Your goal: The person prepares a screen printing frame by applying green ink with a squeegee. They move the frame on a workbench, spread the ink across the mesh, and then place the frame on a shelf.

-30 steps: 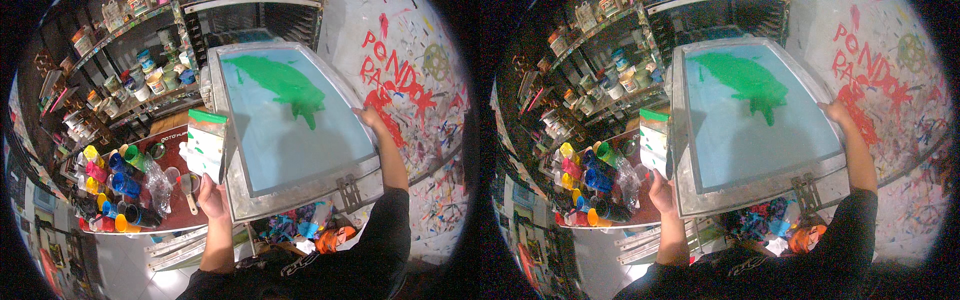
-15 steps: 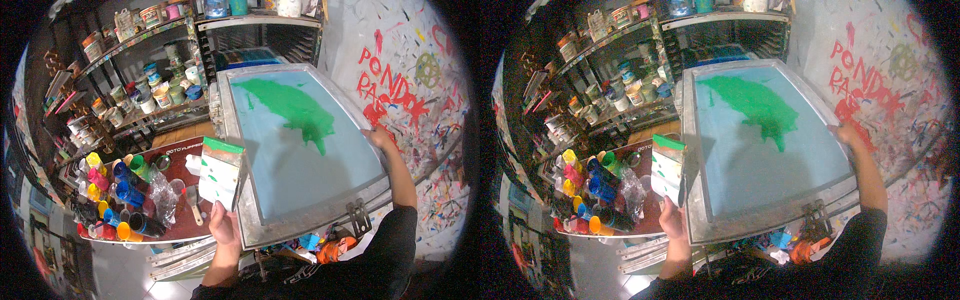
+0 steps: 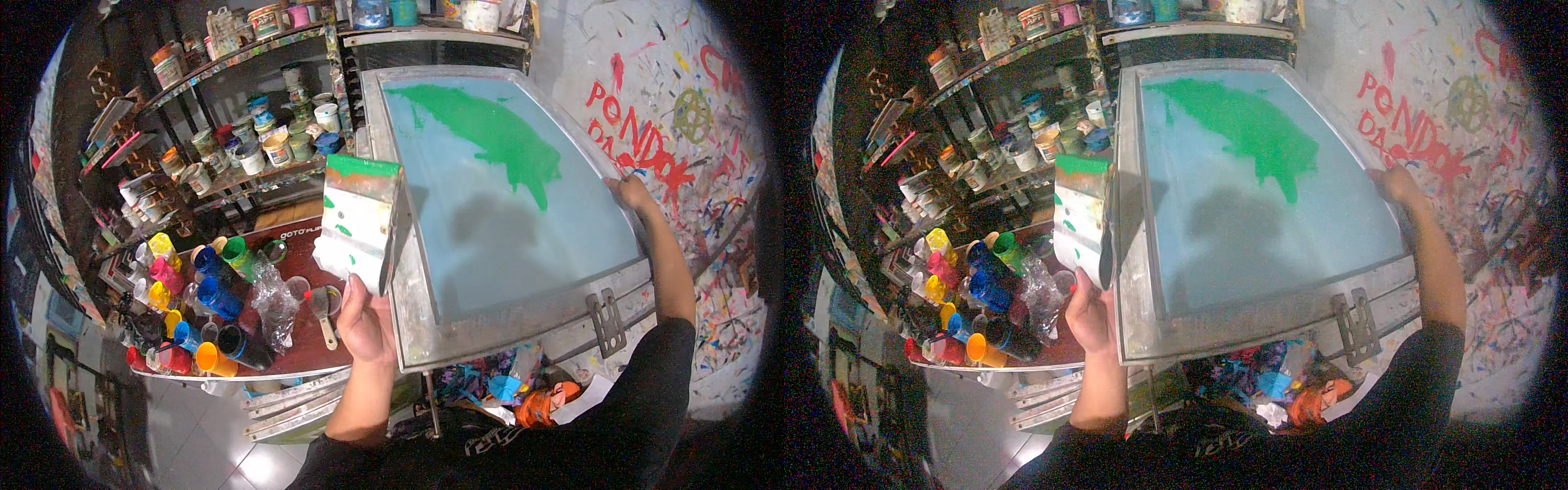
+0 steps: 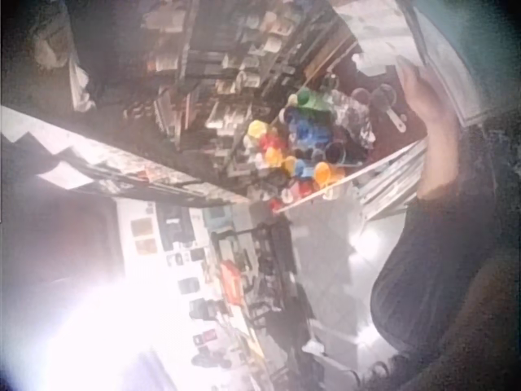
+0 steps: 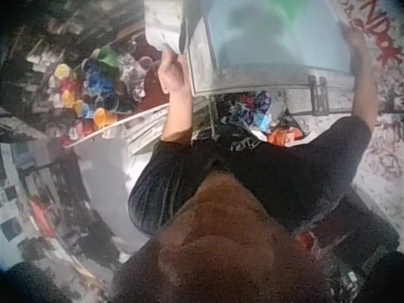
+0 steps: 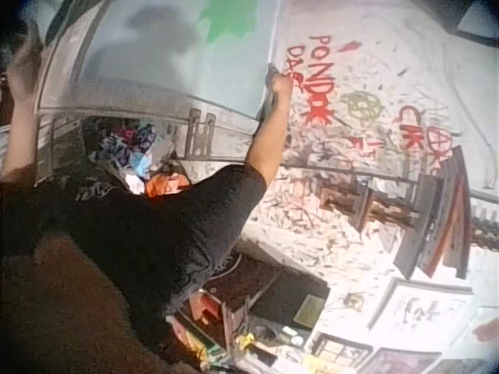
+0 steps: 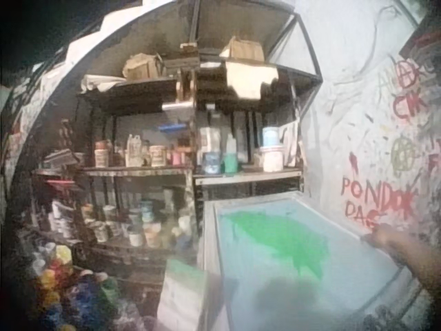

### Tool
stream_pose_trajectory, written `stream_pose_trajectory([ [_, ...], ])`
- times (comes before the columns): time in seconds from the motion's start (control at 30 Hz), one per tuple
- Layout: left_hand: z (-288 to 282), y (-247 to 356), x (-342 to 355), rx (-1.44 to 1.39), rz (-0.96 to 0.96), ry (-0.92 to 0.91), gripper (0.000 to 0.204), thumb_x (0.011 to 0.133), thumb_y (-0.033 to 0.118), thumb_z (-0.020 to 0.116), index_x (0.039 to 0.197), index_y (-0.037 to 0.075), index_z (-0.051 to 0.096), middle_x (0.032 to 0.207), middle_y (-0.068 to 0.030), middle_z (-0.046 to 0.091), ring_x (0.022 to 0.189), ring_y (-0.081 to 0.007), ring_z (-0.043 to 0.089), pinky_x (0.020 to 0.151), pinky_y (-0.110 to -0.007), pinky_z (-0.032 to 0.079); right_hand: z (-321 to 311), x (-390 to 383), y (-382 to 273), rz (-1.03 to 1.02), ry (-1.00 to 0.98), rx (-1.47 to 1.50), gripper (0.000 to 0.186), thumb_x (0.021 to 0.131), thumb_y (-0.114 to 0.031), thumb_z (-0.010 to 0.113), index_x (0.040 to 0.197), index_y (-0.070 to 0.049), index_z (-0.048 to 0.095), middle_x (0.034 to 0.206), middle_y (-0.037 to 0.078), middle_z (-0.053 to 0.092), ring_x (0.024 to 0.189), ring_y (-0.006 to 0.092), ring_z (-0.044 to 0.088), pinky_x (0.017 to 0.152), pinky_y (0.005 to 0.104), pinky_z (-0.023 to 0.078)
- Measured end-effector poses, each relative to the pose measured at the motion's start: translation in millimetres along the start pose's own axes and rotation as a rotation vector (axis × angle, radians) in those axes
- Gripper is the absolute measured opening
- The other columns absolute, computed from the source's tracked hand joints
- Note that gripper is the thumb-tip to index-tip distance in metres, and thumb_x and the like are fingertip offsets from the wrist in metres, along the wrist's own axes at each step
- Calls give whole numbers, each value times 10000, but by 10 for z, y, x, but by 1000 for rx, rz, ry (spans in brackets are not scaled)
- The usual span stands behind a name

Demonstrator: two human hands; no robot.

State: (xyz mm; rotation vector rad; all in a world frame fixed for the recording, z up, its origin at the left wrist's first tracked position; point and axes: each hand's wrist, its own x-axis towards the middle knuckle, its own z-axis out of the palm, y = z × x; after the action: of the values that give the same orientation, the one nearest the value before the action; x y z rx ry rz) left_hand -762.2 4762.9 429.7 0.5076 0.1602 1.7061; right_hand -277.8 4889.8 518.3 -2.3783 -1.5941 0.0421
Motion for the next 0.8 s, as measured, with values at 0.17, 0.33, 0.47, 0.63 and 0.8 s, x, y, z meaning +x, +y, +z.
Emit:
stream_pose_trajectory([
  [0.17, 140, 1, 206, -129, 10, 1, 393, 892, 171, 420, 1241, 3, 357, 1238, -108, 449, 1141, -235, 430, 985, -385, 304, 138, 371, 73, -60, 116, 79, 610, 702, -479, 624, 759, 127, 583, 728, 244, 598, 714, 291, 606, 665, 391, 447],
  [0.33, 101, -51, 350, -114, 22, 1, 386, 890, 165, 421, 1235, 3, 364, 1231, -108, 452, 1134, -234, 434, 984, -384, 304, 141, 560, 79, -22, 142, 52, 698, 692, -490, 622, 985, 138, 540, 980, 269, 580, 909, 323, 586, 787, 377, 445],
  [0.47, 211, -74, 332, -156, 7, -19, 392, 894, 184, 422, 1235, -1, 363, 1215, -112, 466, 1113, -235, 455, 964, -380, 331, -144, 376, -258, -19, 38, 37, 718, 700, -511, 596, 984, 146, 537, 1005, 288, 562, 954, 338, 564, 826, 373, 428],
  [0.63, 325, -88, 318, -67, 49, -6, 444, 907, 280, 384, 1282, 47, 338, 1252, -123, 446, 1142, -277, 431, 975, -421, 315, -166, 627, 9, -13, 88, -53, 735, 717, -550, 560, 950, 147, 549, 997, 299, 557, 943, 357, 562, 824, 381, 426],
  [0.8, 406, -54, 248, -69, 43, 40, 429, 905, 249, 391, 1267, 23, 346, 1233, -128, 461, 1106, -270, 466, 959, -418, 340, -274, 487, 7, -32, 28, -120, 749, 705, -569, 567, 919, 149, 561, 990, 304, 556, 938, 365, 561, 809, 395, 430],
])
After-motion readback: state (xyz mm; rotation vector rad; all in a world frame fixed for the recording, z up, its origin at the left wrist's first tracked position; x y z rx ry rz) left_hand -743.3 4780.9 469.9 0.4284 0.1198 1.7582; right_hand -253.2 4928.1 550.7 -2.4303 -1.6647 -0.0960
